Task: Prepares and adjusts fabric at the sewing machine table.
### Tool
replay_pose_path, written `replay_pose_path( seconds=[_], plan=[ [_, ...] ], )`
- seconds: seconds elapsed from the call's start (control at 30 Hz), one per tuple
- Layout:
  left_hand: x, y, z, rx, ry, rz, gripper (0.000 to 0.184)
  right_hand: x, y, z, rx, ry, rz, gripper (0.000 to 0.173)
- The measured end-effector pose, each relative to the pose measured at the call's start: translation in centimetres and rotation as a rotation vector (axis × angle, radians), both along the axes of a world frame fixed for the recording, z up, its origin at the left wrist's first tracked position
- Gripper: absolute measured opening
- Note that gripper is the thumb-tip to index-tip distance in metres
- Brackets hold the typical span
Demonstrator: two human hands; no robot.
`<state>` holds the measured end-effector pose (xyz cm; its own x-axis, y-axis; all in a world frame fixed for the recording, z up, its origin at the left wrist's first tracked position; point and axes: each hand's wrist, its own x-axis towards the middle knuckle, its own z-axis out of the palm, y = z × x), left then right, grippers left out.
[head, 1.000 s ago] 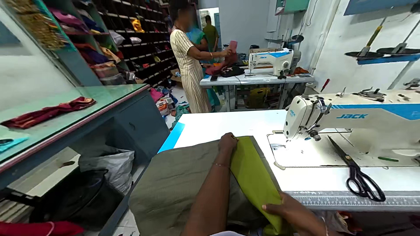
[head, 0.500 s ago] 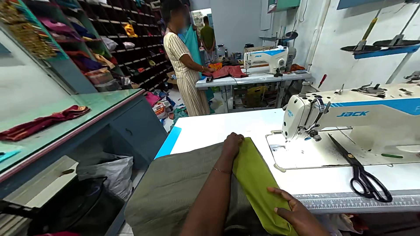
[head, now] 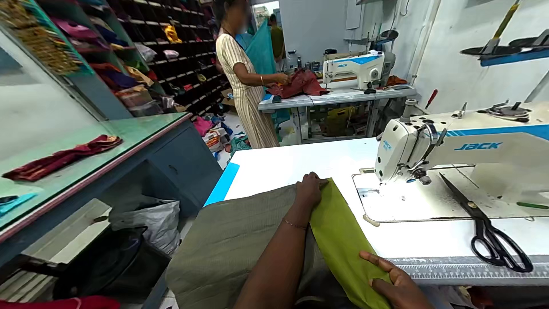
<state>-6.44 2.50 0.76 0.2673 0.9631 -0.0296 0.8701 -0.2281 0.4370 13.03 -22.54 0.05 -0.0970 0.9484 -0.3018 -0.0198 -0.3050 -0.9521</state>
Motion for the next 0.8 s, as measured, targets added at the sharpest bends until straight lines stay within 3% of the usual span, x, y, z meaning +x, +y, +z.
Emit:
replay_pose_path(
  seconds=[0.8],
  plan=[
    [1.2, -0.5, 0.3, 0.017, 0.149, -0.023, 0.053, 0.7, 0.6, -1.0, 0.058, -0.096, 0.021, 0.054]
  ],
)
